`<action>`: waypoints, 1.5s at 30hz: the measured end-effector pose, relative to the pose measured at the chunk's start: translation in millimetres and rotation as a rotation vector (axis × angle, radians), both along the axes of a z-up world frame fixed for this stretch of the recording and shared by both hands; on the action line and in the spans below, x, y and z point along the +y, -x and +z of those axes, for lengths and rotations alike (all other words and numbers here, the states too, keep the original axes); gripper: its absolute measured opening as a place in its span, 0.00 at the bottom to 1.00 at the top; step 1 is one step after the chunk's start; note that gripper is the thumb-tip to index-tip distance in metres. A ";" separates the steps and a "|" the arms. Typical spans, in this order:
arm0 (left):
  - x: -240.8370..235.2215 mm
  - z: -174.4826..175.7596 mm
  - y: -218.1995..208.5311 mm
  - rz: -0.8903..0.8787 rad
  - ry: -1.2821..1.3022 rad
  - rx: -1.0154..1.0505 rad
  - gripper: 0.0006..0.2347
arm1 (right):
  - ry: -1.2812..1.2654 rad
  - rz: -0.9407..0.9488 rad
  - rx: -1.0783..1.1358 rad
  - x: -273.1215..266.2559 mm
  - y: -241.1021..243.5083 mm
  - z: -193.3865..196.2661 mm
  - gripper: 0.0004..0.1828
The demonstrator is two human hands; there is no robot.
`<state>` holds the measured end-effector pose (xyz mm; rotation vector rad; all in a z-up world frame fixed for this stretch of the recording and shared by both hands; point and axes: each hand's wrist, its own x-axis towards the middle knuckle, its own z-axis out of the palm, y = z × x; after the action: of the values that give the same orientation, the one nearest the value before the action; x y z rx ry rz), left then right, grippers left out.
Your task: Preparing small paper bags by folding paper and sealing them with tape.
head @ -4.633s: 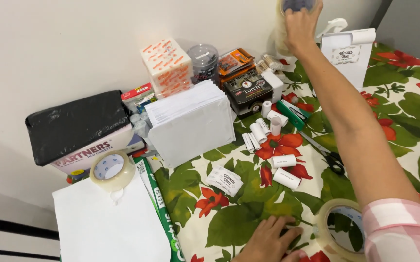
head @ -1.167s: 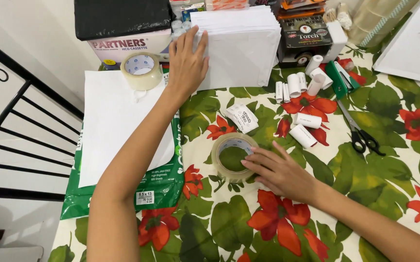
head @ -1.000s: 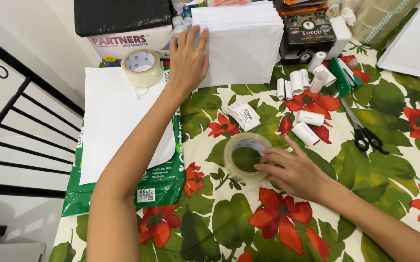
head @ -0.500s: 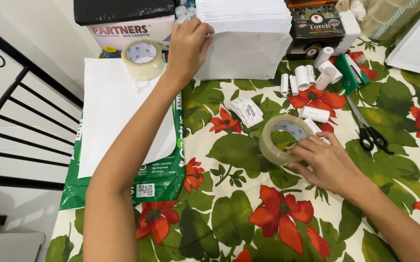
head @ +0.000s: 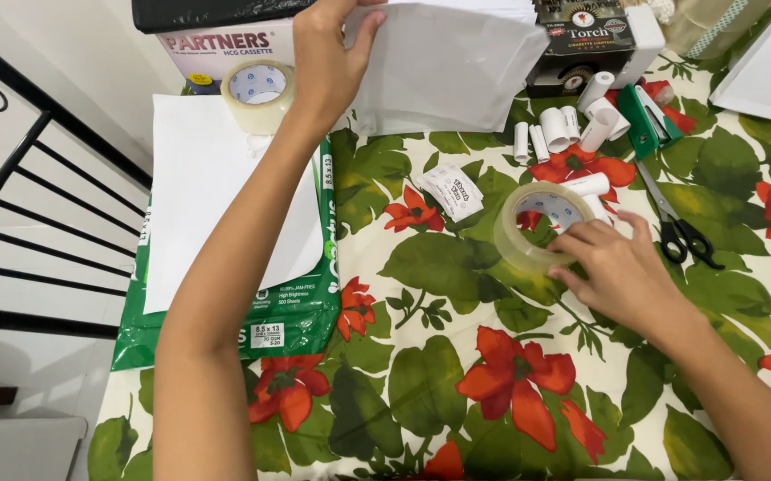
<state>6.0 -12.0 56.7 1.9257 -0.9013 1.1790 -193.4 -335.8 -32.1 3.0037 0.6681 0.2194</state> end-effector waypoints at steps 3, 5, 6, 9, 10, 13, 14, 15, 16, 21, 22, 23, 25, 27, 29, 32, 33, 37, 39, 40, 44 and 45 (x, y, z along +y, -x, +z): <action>3.0 9.3 19.6 -0.033 0.100 0.075 0.02 | 0.004 -0.104 0.155 -3.4 -4.4 8.8 0.18; 7.5 17.4 38.9 -0.050 0.100 0.113 0.02 | -0.090 -0.070 0.198 -7.4 -5.3 17.4 0.24; 9.3 21.4 48.4 -0.072 0.101 0.155 0.03 | -0.183 -0.039 0.246 -9.6 -5.4 21.7 0.31; 20.2 27.0 77.2 -0.153 0.119 0.258 0.04 | -0.591 0.094 0.077 -11.8 -1.4 32.9 0.30; 24.1 26.4 83.7 -0.157 0.118 0.255 0.04 | -0.591 0.091 0.073 -4.5 2.9 41.4 0.30; 34.7 21.6 102.9 -0.189 0.119 0.378 0.05 | -0.942 0.077 -0.007 15.3 10.7 59.0 0.20; 36.3 18.4 109.0 -0.240 0.119 0.493 0.06 | -1.071 0.079 0.038 19.7 10.0 59.1 0.20; 37.5 14.8 115.3 -0.293 0.115 0.609 0.07 | -1.202 0.078 0.082 23.9 10.3 58.6 0.19; 36.3 7.6 123.3 -0.298 0.112 0.610 0.07 | -1.204 0.073 0.079 27.9 9.2 56.4 0.19; 30.1 -23.3 161.3 -0.326 0.093 1.052 0.05 | -1.373 -0.133 0.373 48.1 9.9 54.0 0.20; 31.5 -32.4 163.4 -0.331 0.089 1.049 0.05 | -1.375 -0.135 0.367 44.9 8.7 42.3 0.20; 33.0 -42.2 165.9 -0.341 0.144 1.078 0.07 | -1.430 -0.121 0.384 41.7 7.9 30.1 0.19; 35.5 -58.4 169.3 -0.354 0.197 1.109 0.10 | -1.486 -0.112 0.399 37.1 6.0 12.5 0.18; 37.5 -70.6 171.5 -0.389 0.264 1.176 0.11 | -1.463 -0.128 0.411 34.2 3.5 2.4 0.18; 35.9 -60.9 181.2 -0.446 0.298 1.208 0.12 | -1.469 -0.147 0.426 38.2 6.9 4.8 0.18; 38.3 -62.5 184.4 -0.525 0.334 1.261 0.12 | -1.504 -0.171 0.477 44.3 9.5 5.4 0.18; 40.0 -66.5 184.8 -0.547 0.337 1.284 0.12 | -1.533 -0.178 0.516 46.6 10.6 4.6 0.17; 37.3 -65.8 189.4 -0.501 0.243 1.196 0.10 | -1.594 -0.235 0.552 43.4 8.6 -4.2 0.17; 38.0 -66.1 192.2 -0.488 0.192 1.164 0.10 | -1.644 -0.250 0.567 35.5 3.2 -14.9 0.18; 39.4 -72.2 191.5 -0.488 0.192 1.170 0.10 | -1.645 -0.254 0.571 34.8 4.1 -11.3 0.18; 42.3 -83.6 187.0 -0.613 0.129 1.086 0.10 | -1.611 -0.414 0.608 31.4 5.7 -5.0 0.15; 42.0 -83.5 185.9 -0.641 0.134 1.055 0.09 | -1.616 -0.391 0.596 30.1 6.1 -5.6 0.14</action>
<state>-179.9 30.0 -26.9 1.6043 -0.6972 -0.1820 -199.5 -305.7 -37.6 4.6905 -0.4877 -0.4099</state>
